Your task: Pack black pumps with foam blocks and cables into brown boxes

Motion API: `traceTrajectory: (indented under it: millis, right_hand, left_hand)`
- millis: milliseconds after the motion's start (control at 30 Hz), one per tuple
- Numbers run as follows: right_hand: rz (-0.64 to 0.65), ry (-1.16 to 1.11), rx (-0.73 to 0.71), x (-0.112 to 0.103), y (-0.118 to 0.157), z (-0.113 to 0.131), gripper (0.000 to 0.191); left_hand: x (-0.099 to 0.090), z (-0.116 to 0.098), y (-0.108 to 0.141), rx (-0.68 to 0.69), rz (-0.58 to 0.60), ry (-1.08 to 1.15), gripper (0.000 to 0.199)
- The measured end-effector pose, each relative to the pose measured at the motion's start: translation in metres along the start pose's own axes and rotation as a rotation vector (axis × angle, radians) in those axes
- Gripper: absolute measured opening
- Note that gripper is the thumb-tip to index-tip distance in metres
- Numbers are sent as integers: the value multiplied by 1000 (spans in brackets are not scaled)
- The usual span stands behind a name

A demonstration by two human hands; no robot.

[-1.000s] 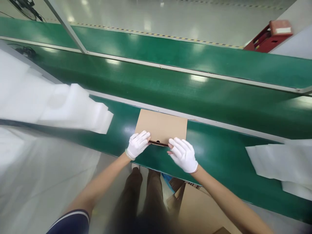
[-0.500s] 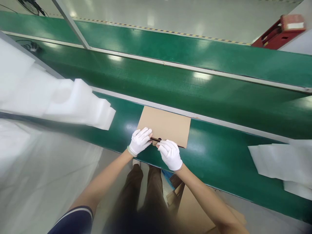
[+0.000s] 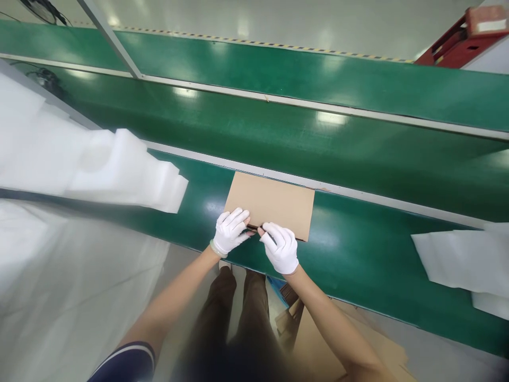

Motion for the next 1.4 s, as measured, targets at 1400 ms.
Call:
traceTrajectory:
  millis: [1400]
  right_hand:
    - [70,-22,253,-10,-17,0,11]
  left_hand:
    - [-35,-2,-103,2,225,-45,54]
Point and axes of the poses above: each hand's wrist, its own y-axis away from the middle knuckle, its own x-axis out of the palm, z = x × y, the point moved 7 cm from there along -y, towards the middle knuckle, and after that the axes turned 7 degrees about -y, right-handed, at the moved point
